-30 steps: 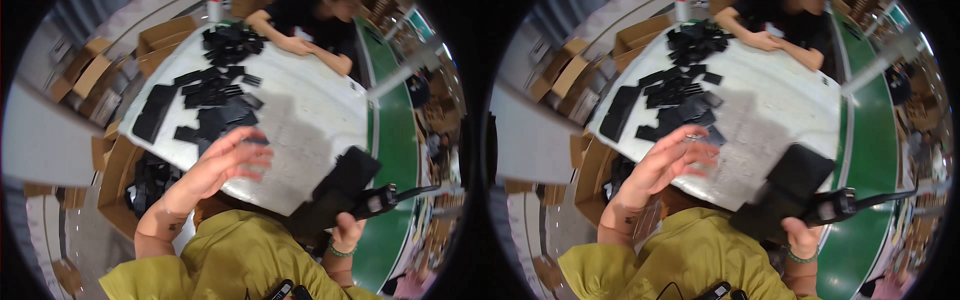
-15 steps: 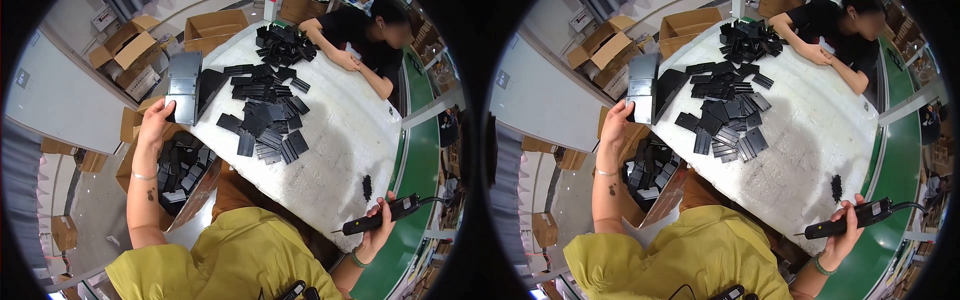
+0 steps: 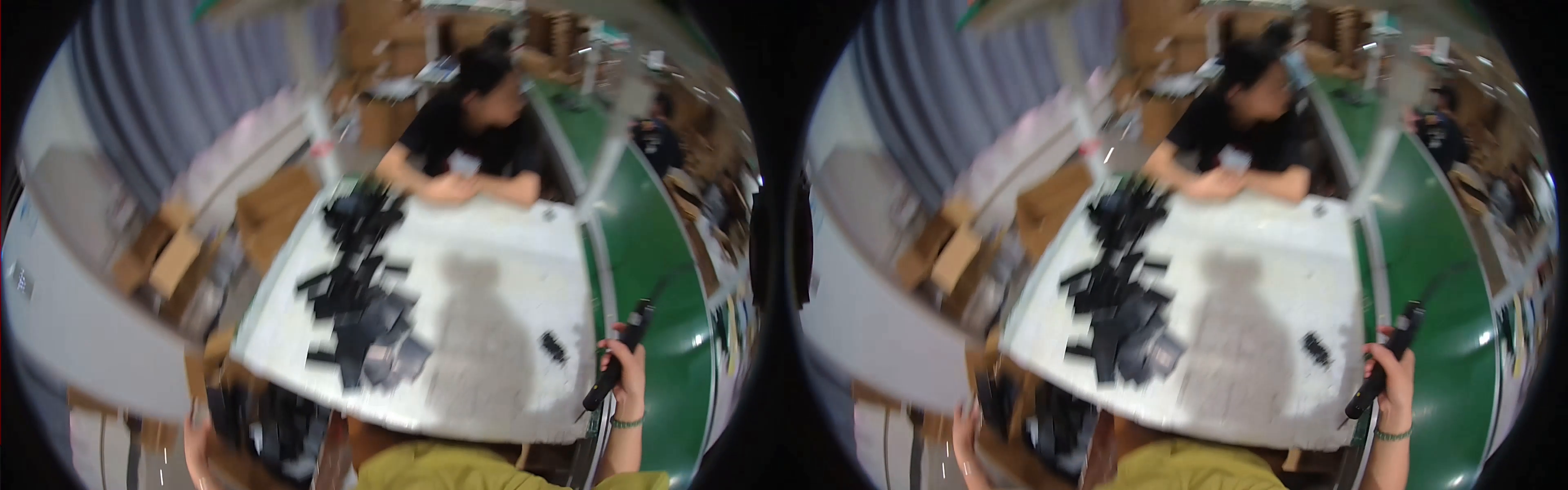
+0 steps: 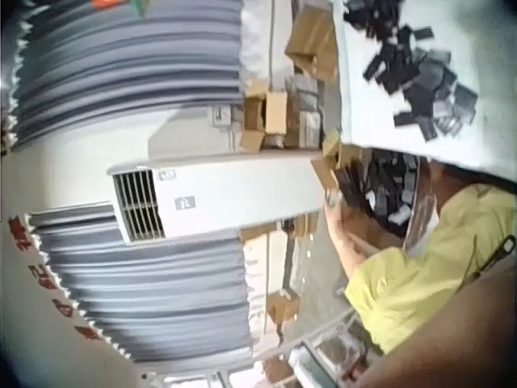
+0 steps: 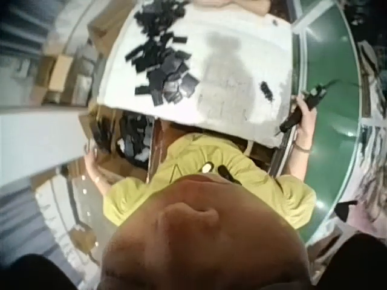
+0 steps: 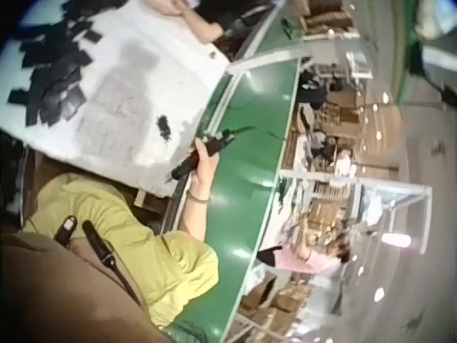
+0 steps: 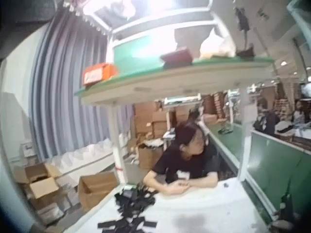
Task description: Assemble small plastic components using an electric screwdriver.
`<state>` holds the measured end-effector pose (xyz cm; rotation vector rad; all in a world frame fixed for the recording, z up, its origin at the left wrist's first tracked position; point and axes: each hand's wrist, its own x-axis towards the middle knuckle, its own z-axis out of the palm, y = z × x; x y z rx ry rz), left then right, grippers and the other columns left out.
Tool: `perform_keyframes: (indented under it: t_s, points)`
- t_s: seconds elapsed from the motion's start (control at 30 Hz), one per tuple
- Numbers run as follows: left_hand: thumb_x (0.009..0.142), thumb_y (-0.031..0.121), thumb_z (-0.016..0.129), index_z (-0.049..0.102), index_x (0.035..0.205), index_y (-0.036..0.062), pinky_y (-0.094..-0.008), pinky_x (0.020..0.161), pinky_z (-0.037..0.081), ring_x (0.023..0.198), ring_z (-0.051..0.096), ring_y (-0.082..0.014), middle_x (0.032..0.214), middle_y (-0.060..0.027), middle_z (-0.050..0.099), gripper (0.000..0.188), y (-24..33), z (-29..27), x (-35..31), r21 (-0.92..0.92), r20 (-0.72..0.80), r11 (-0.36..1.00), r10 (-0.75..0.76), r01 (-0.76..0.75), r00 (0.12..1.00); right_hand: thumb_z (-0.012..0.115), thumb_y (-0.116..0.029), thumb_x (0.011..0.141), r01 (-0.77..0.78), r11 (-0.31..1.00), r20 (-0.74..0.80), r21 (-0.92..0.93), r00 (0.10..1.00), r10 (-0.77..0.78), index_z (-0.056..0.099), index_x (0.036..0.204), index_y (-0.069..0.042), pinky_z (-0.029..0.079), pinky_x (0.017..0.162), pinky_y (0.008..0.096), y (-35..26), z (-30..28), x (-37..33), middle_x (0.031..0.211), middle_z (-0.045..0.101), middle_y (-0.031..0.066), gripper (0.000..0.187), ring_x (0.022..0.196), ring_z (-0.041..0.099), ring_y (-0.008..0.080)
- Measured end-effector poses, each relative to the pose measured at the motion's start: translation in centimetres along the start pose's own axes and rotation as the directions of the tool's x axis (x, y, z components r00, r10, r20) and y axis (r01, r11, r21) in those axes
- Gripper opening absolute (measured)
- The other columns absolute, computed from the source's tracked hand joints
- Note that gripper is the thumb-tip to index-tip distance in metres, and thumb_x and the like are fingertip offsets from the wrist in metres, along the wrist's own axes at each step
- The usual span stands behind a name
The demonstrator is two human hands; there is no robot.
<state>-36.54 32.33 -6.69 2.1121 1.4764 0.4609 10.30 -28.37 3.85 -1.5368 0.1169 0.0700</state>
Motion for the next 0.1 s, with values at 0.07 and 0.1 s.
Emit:
perform_keyframes:
  t_s: [0.07, 0.1]
  points:
    - [0.071, 0.016, 0.075, 0.045, 0.118, -0.0073, -0.0396, 0.103, 0.032, 0.117, 0.047, -0.0307, 0.12, -0.0219, 0.054, 0.061, -6.6, 0.3, 2.6, 0.038, -0.285, 0.996, 0.087, -0.08, 0.955, 0.064, -0.012, 0.078, -0.083, 0.997, 0.063, -0.007, 0.995, 0.083, 0.045, 0.117, -0.002, 0.047, 0.044, 0.024, 0.8, -1.4, 3.7, 0.078, 0.064, 0.0132, 0.044, 0.05, 0.056, 0.0135]
    - [0.071, 0.016, 0.075, 0.045, 0.118, -0.0073, -0.0396, 0.103, 0.032, 0.117, 0.047, -0.0307, 0.12, -0.0219, 0.054, 0.061, -4.2, 1.6, 6.8, 0.001, -0.307, 0.987, 0.151, -0.158, 0.94, 0.063, -0.011, 0.079, -0.087, 0.995, 0.061, -0.048, 0.994, 0.09, 0.045, 0.117, -0.002, 0.047, 0.045, 0.0248, 1.0, -2.0, 4.9, 0.079, 0.064, 0.0134, 0.043, 0.051, 0.057, 0.0146]
